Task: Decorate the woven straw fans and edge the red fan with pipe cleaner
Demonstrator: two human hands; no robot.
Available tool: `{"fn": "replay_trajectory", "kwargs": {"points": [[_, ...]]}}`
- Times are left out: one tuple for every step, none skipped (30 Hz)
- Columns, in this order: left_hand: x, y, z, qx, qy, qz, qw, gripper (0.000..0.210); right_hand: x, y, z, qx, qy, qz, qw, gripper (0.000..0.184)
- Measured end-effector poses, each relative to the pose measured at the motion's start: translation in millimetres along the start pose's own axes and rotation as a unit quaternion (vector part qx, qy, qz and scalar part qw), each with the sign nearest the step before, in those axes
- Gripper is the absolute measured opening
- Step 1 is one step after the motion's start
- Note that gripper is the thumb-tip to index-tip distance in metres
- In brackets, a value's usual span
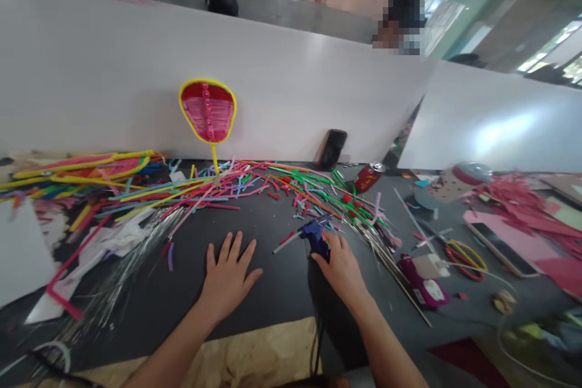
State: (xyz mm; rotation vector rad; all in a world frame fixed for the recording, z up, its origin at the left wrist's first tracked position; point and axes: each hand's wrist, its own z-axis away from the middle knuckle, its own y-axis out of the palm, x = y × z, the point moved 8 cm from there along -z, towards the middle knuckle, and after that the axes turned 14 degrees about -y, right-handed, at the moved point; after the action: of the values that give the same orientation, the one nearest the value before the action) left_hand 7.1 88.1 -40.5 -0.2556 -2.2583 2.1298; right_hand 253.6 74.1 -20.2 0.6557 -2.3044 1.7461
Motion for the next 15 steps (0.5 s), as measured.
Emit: {"fn": "replay_trajectory", "kwargs": {"points": [[0, -0.8, 0, -0.002, 0.001, 0.001, 1.0, 0.051, -1, 0, 0, 0.004, 0.003, 0.001, 1.0, 0.036], [0, -1.5, 0, -0.004, 0.002, 0.001, 1.0, 0.051, -2, 1, 0, 0.009, 0.004, 0.003, 1.0, 0.036], [0, -2.1, 0, -0.004, 0.002, 0.0, 1.0, 0.051, -4, 1, 1, 0.013, 0.002, 0.004, 1.0, 0.035], [-1, -2.5, 0, -0.004, 0.002, -0.002, 1.0, 0.051, -5, 1, 2, 0.016, -0.003, 0.006, 1.0, 0.033], [-1, -2.7, -1, -0.002, 0.002, -0.006, 1.0, 0.051, -6, -1, 4, 0.015, -0.01, 0.009, 1.0, 0.032], [-1, -2.6, -1, 0.0, 0.002, -0.009, 1.0, 0.051, -8, -4, 6, 0.01, -0.018, 0.012, 1.0, 0.03], [-1, -2.4, -1, 0.003, 0.002, -0.012, 1.0, 0.051, -10, -8, 9, 0.002, -0.024, 0.015, 1.0, 0.029], [-1, -2.1, -2, 0.004, 0.002, -0.015, 1.0, 0.052, -12, -13, 13, -0.006, -0.03, 0.018, 0.999, 0.027], [-1, -1.8, -2, 0.005, 0.002, -0.016, 1.0, 0.052, -16, -19, 17, -0.012, -0.034, 0.022, 0.999, 0.025], [-1, -1.4, -3, 0.006, 0.002, -0.015, 1.0, 0.053, -20, -25, 21, -0.016, -0.037, 0.026, 0.999, 0.023], [0, -1.1, -3, 0.007, 0.002, -0.013, 1.0, 0.053, -25, -32, 26, -0.019, -0.04, 0.031, 0.999, 0.021], [0, -0.9, -3, 0.007, 0.001, -0.01, 1.0, 0.053, -30, -39, 30, -0.02, -0.041, 0.038, 0.998, 0.02], [0, -1.0, -3, 0.007, 0.001, -0.007, 1.0, 0.053, -37, -46, 34, -0.02, -0.041, 0.046, 0.998, 0.02], [-1, -1.3, -3, 0.006, 0.0, -0.004, 1.0, 0.053, -43, -52, 39, -0.018, -0.041, 0.055, 0.997, 0.019], [-1, -1.9, -2, 0.005, 0.0, -0.004, 1.0, 0.052, -50, -57, 42, -0.018, -0.039, 0.066, 0.997, 0.019]]}}
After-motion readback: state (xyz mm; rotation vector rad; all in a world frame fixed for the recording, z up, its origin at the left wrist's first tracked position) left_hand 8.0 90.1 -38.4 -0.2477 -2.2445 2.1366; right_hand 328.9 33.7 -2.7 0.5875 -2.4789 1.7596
